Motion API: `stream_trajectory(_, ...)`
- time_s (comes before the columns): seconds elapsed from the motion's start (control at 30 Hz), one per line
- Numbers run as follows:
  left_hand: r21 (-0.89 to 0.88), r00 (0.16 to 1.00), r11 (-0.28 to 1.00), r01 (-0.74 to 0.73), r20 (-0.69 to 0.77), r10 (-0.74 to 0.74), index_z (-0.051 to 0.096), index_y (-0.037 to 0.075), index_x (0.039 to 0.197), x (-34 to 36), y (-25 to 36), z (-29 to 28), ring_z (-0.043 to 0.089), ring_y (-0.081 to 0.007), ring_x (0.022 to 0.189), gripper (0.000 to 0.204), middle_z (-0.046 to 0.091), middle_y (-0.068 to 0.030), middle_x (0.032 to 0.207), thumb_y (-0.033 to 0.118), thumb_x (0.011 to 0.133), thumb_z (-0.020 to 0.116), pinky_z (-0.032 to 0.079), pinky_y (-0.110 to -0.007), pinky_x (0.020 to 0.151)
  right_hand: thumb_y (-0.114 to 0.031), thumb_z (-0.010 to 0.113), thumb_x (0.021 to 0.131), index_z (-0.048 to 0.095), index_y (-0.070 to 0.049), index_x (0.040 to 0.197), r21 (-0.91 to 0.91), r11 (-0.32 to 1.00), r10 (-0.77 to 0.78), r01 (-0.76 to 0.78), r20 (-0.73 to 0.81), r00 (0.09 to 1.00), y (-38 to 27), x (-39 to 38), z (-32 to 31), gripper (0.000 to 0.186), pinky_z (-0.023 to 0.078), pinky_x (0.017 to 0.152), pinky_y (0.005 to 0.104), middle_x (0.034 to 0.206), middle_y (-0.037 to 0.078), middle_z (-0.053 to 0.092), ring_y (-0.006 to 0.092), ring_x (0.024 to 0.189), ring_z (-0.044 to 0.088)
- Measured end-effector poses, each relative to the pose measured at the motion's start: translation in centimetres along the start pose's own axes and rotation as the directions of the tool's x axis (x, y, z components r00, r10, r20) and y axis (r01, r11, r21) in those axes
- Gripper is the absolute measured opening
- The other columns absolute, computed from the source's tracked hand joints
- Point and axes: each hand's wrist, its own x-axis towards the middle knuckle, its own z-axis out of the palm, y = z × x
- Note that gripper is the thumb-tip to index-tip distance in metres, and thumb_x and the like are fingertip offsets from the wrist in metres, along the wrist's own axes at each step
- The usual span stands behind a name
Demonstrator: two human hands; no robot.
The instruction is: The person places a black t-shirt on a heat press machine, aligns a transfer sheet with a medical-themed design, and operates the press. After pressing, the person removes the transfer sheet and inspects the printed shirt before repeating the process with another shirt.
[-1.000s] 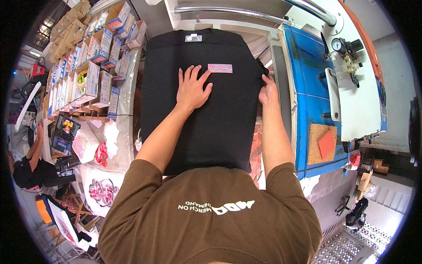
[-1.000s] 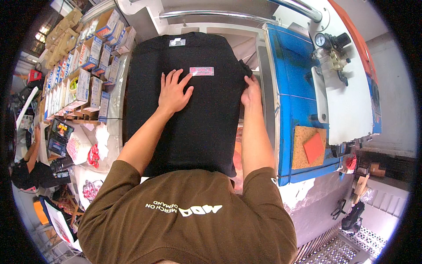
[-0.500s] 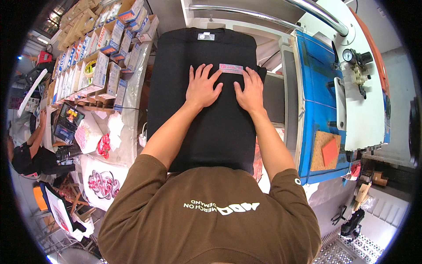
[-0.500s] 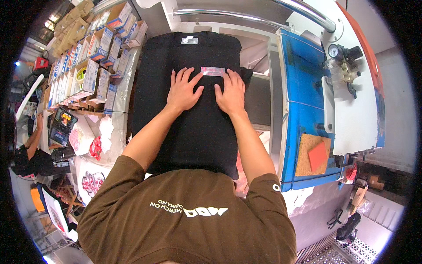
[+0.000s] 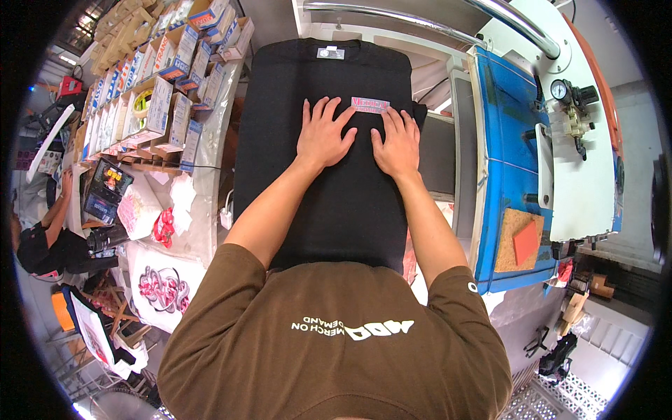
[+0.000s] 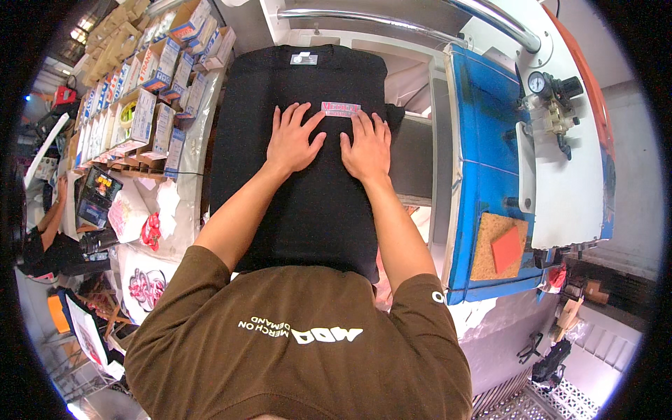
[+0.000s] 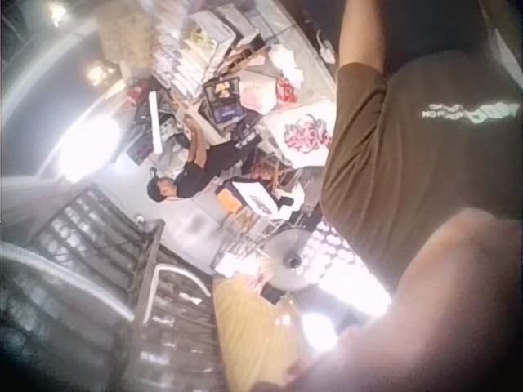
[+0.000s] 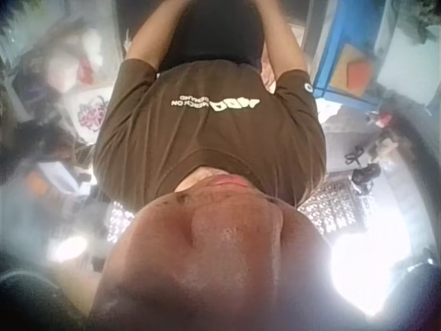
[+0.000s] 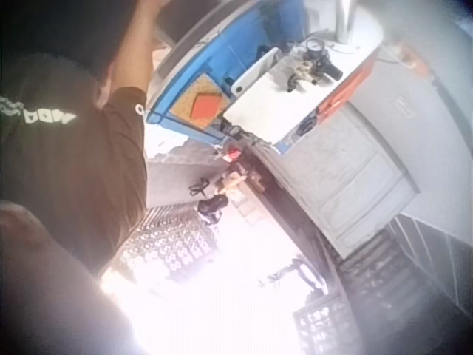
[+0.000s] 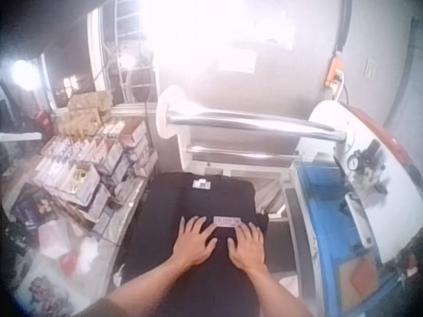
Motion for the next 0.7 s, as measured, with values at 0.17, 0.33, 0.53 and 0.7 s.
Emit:
stream_trajectory(0.17, -0.008, 0.997, 0.998, 0.068, 0.042, -0.067, 0.058, 0.019, 0.128, 1.1, 0.4, -0.1, 0.04, -0.0342, 0.131, 0.045, 0.05, -0.0127, 0.133, 0.032, 0.085, 0.064, 0.02, -0.065, 0.113, -0.032, 0.062, 0.083, 0.057, -0.005, 0.126, 0.016, 0.993, 0.114, -0.116, 0.063, 0.991, -0.9, 1.4, -0.8, 0.05, 0.03, 0.11, 0.0526, 0.136, 0.013, 0.05, 0.0353, 0.131, 0.041)
stream_trajectory(0.33, -0.221, 0.973, 0.953, 0.21, -0.053, -0.226, 0.061, 0.014, 0.119, 2.3, 0.9, 0.2, 0.048, -0.0322, 0.122, 0.035, 0.055, -0.0109, 0.122, 0.021, 0.085, 0.066, 0.023, -0.061, 0.112, -0.027, 0.065, 0.081, 0.064, -0.003, 0.106, 0.194, 0.964, 0.165, -0.181, 0.097, 0.981, -1.6, 2.0, -5.2, 0.035, 0.041, 0.098, 0.049, 0.117, 0.016, 0.058, 0.0357, 0.115, 0.052)
stream_trajectory(0.53, -0.165, 0.98, 0.975, 0.147, -0.11, -0.167, 0.06, 0.007, 0.126, -1.0, 1.0, 1.2, 0.049, -0.0301, 0.123, 0.038, 0.056, -0.0098, 0.126, 0.018, 0.089, 0.062, 0.023, -0.058, 0.115, -0.005, 0.069, 0.082, 0.067, -0.001, 0.092, 0.573, 0.82, 0.147, -0.02, -0.177, 0.973, -2.3, -9.8, -16.8, 0.011, 0.051, 0.084, 0.0326, 0.098, 0.012, 0.07, 0.0261, 0.092, 0.068)
stream_trajectory(0.7, -0.055, 0.987, 0.991, 0.123, -0.102, -0.128, 0.056, 0.008, 0.133, -1.3, 1.7, 1.1, 0.044, -0.0307, 0.127, 0.046, 0.053, -0.0103, 0.13, 0.028, 0.092, 0.06, 0.021, -0.058, 0.116, -0.009, 0.065, 0.091, 0.07, -0.001, 0.097, 0.371, 0.864, 0.504, -0.341, -0.627, 0.595, 6.3, -18.2, -27.1, 0.011, 0.051, 0.081, 0.0329, 0.1, 0.011, 0.071, 0.0209, 0.09, 0.064)
